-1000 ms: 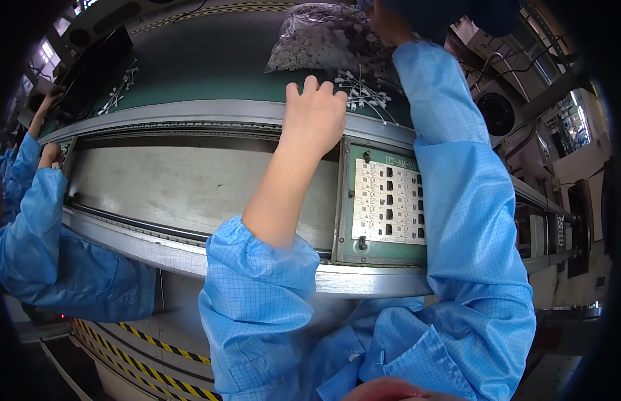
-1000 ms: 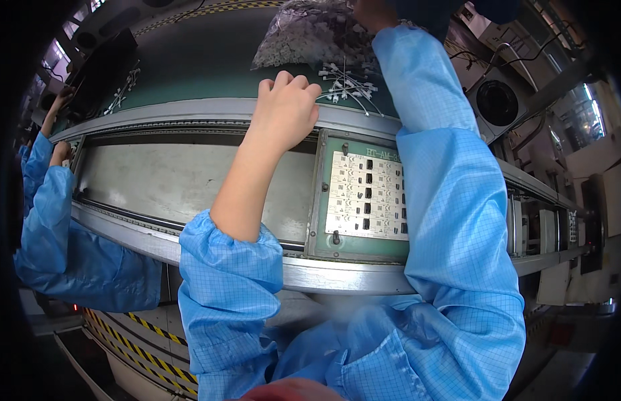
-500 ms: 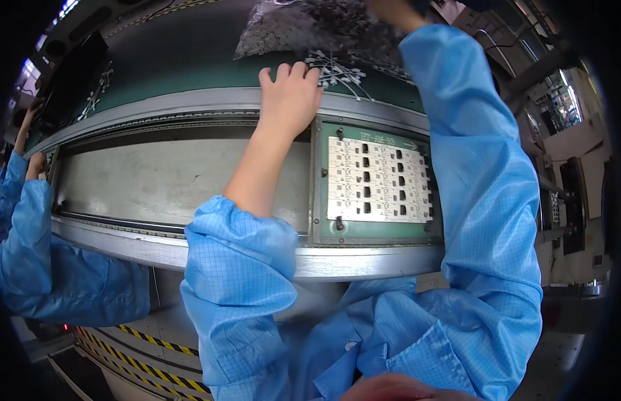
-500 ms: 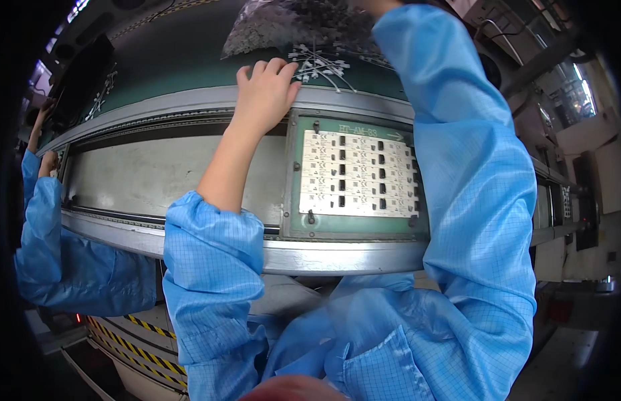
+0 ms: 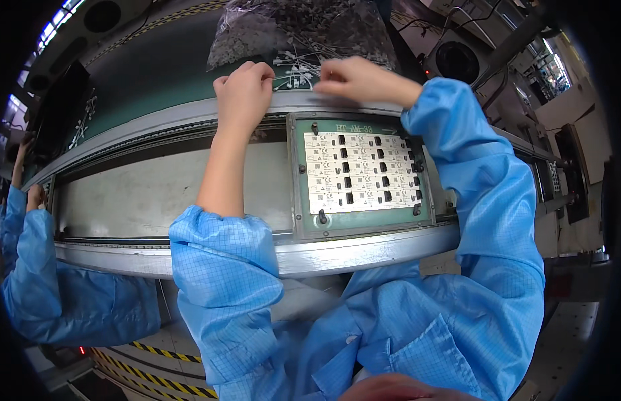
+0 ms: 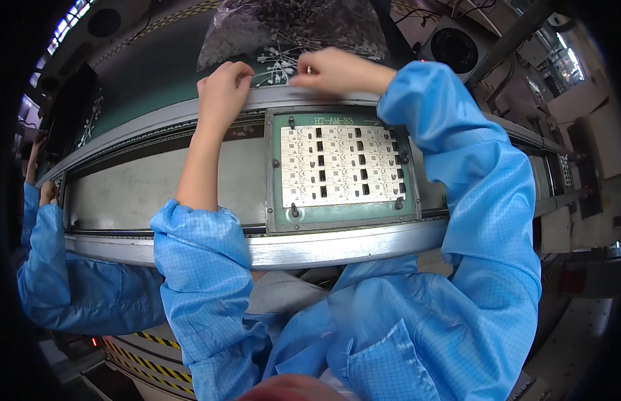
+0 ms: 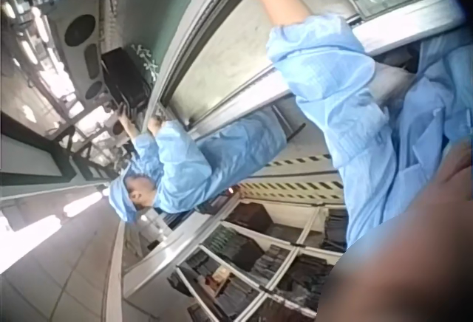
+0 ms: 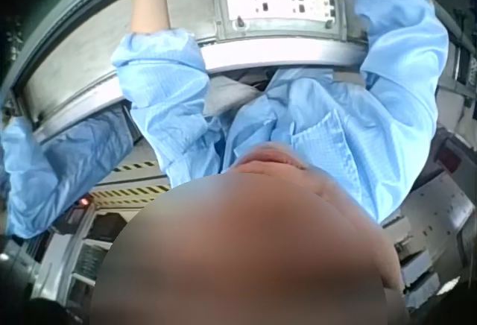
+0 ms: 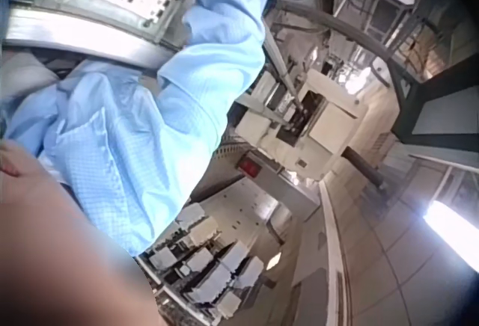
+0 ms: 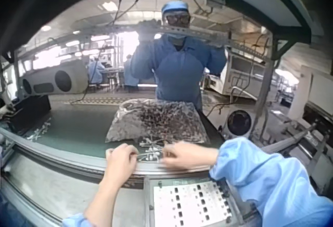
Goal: The person is manually inserting components into a circuit board on an assembly line.
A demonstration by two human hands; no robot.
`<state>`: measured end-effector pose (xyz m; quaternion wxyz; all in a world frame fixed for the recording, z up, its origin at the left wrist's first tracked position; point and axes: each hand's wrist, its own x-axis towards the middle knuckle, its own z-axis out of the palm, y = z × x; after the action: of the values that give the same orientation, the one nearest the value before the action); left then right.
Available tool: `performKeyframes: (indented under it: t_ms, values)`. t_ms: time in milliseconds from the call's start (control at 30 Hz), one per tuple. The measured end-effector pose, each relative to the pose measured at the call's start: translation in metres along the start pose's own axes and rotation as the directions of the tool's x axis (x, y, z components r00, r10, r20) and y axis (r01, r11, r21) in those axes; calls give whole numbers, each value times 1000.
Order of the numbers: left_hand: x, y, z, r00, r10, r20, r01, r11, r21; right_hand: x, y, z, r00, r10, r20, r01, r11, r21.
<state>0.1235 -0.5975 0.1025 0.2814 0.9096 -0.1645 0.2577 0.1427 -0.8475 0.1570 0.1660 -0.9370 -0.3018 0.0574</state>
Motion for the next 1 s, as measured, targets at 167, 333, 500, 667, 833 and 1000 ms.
performKeyframes:
  t_ms: [167, 333, 500, 667, 833, 1000]
  values:
    - [-2, -7, 5, 997, -82, -1, 81, 984, -156, 2, -19, 31, 990, 25, -142, -19, 999, 41]
    - [1, -1, 3, 995, -92, 42, 100, 960, -260, 20, 0, 28, 880, -97, -466, 252, 925, 284]
    - [9, -8, -4, 982, -190, 1, 181, 934, -307, 28, 34, -33, 892, 116, -437, 72, 918, 390]
    - [13, -31, -19, 933, -359, 29, 297, 722, -625, -19, 33, -72, 858, 279, -431, 264, 481, 836]
    - [13, 17, -42, 944, -286, -163, 126, 772, -623, -105, 35, -20, 822, 3, -569, 341, 798, 497]
    - [11, 60, -49, 856, 329, -398, -355, 935, 9, -138, -11, 32, 885, -81, -458, 148, 982, 113]
